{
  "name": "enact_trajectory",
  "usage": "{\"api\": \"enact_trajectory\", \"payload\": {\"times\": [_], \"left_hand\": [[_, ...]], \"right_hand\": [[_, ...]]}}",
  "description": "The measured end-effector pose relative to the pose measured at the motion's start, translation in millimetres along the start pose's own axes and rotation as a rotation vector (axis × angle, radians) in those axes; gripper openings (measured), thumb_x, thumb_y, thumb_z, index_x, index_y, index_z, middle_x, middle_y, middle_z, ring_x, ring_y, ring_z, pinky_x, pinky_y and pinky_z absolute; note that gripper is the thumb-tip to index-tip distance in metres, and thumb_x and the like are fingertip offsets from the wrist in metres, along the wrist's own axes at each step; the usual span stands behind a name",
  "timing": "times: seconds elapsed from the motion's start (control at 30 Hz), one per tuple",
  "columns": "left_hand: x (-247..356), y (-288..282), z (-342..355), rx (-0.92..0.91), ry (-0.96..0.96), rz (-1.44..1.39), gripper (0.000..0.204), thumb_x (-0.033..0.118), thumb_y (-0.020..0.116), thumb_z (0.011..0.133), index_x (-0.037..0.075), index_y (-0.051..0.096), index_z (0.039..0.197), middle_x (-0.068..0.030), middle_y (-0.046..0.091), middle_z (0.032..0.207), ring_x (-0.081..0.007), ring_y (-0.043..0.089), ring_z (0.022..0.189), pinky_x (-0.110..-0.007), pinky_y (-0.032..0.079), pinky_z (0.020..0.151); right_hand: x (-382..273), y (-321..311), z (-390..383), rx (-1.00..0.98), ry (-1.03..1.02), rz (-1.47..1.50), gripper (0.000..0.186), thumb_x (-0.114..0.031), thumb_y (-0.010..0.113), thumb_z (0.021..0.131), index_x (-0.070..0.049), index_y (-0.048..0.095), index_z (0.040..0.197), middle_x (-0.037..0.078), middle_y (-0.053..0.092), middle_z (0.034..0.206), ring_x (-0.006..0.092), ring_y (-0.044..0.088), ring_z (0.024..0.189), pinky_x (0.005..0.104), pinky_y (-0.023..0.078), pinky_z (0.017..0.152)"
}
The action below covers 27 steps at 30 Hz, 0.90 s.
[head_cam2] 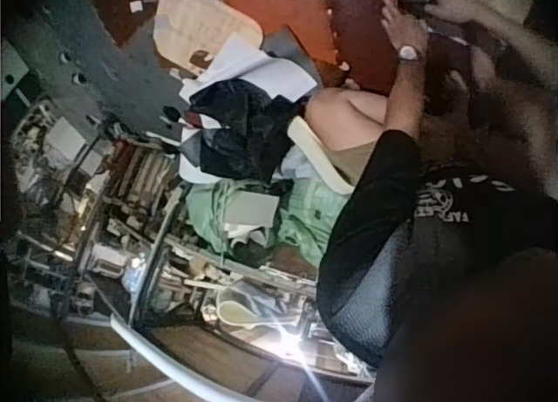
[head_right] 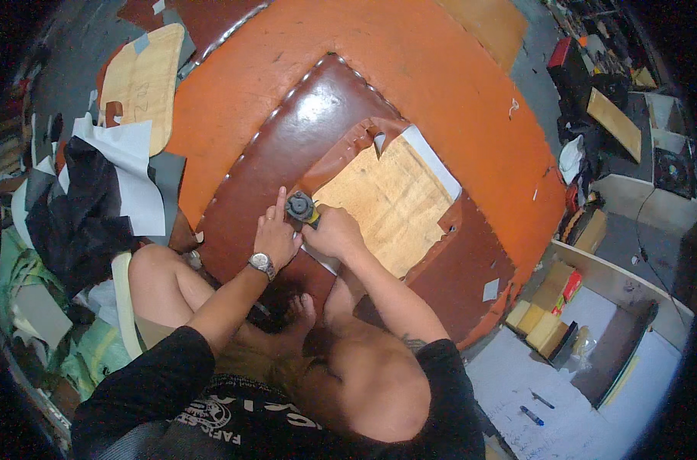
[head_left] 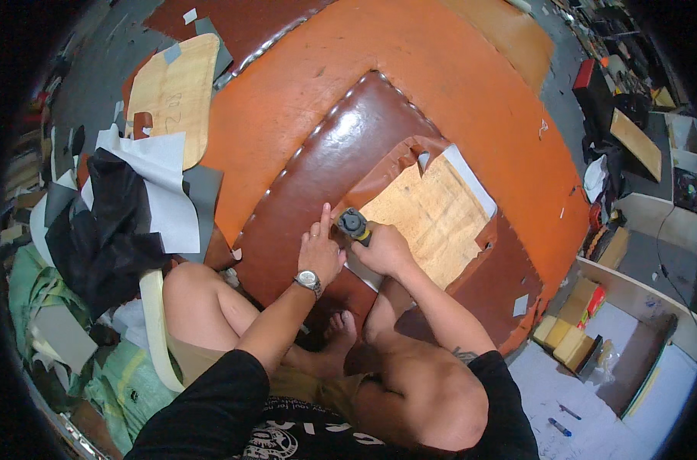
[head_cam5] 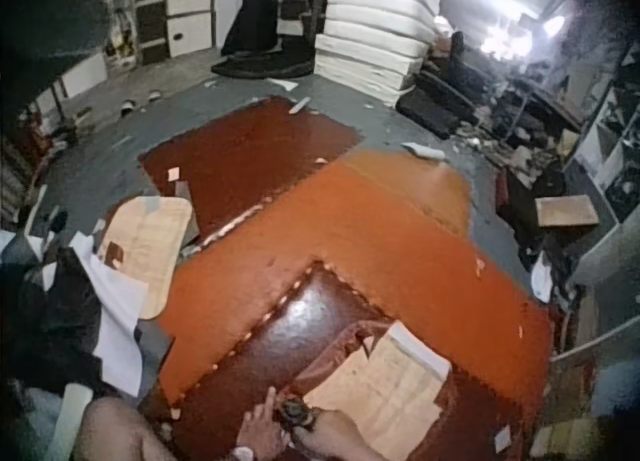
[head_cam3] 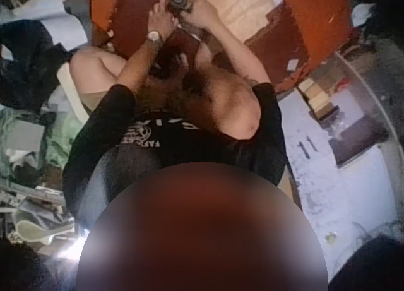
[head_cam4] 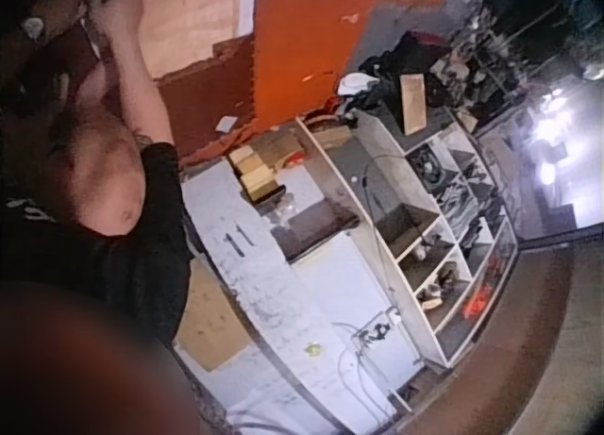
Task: The person sits on the floor and staples a brown leather-like material onto a wooden board using a staple gun. They position the material, pull it taut, and drive staples along the edges to secure it.
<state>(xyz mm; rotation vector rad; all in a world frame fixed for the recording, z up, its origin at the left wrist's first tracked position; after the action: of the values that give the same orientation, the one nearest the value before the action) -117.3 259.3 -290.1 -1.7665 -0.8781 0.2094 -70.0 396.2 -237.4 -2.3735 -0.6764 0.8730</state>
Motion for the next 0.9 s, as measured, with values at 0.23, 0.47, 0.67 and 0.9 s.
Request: {"api": "enact_trajectory", "payload": {"times": [0.23, 0.47, 0.67, 0.9], "left_hand": [[2, -6, -2, 0.078, -0.01, -0.07, 0.067, 0.04, 0.075, 0.092, 0.005, 0.059, 0.146, -0.0216, 0.027, 0.172, -0.0333, 0.053, 0.128, -0.046, 0.047, 0.103], [10, -35, 35, 0.422, -0.349, -0.504, 0.074, 0.039, 0.08, 0.09, 0.003, 0.05, 0.147, -0.0205, 0.052, 0.141, -0.0417, 0.049, 0.134, -0.055, 0.044, 0.107], [8, -43, 54, 0.486, -0.316, -0.458, 0.021, 0.014, 0.078, 0.086, 0.006, 0.071, 0.103, -0.0115, 0.068, 0.116, -0.0356, 0.063, 0.111, -0.049, 0.052, 0.093], [19, -47, 52, 0.503, -0.07, -0.578, 0.015, 0.011, 0.073, 0.092, 0.001, 0.069, 0.082, -0.0146, 0.068, 0.098, -0.0407, 0.067, 0.082, -0.05, 0.056, 0.075]], "right_hand": [[36, -24, -17, 0.173, 0.037, 0.318, 0.042, -0.027, 0.079, 0.087, 0.003, 0.074, 0.115, 0.021, 0.078, 0.098, 0.0305, 0.077, 0.093, 0.0421, 0.059, 0.085], [108, -44, -33, 0.388, 0.135, 0.428, 0.038, -0.023, 0.076, 0.087, -0.002, 0.072, 0.119, 0.021, 0.077, 0.098, 0.0339, 0.077, 0.093, 0.0428, 0.058, 0.086], [132, -43, -24, 0.347, 0.172, 0.365, 0.039, -0.027, 0.078, 0.087, -0.002, 0.074, 0.117, 0.021, 0.077, 0.098, 0.0317, 0.076, 0.091, 0.0414, 0.058, 0.085], [130, -45, -23, 0.344, 0.164, 0.344, 0.042, -0.032, 0.079, 0.087, -0.002, 0.074, 0.115, 0.023, 0.077, 0.095, 0.0382, 0.076, 0.089, 0.0444, 0.059, 0.082]]}}
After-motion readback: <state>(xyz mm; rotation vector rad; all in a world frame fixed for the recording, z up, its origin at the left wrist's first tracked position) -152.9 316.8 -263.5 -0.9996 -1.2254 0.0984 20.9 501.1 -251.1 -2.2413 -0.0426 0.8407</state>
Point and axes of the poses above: each hand's wrist, its own z-axis towards the middle knuckle, its own y-axis out of the palm, x = y × z, the point moved 8 cm from there along z, towards the middle knuckle
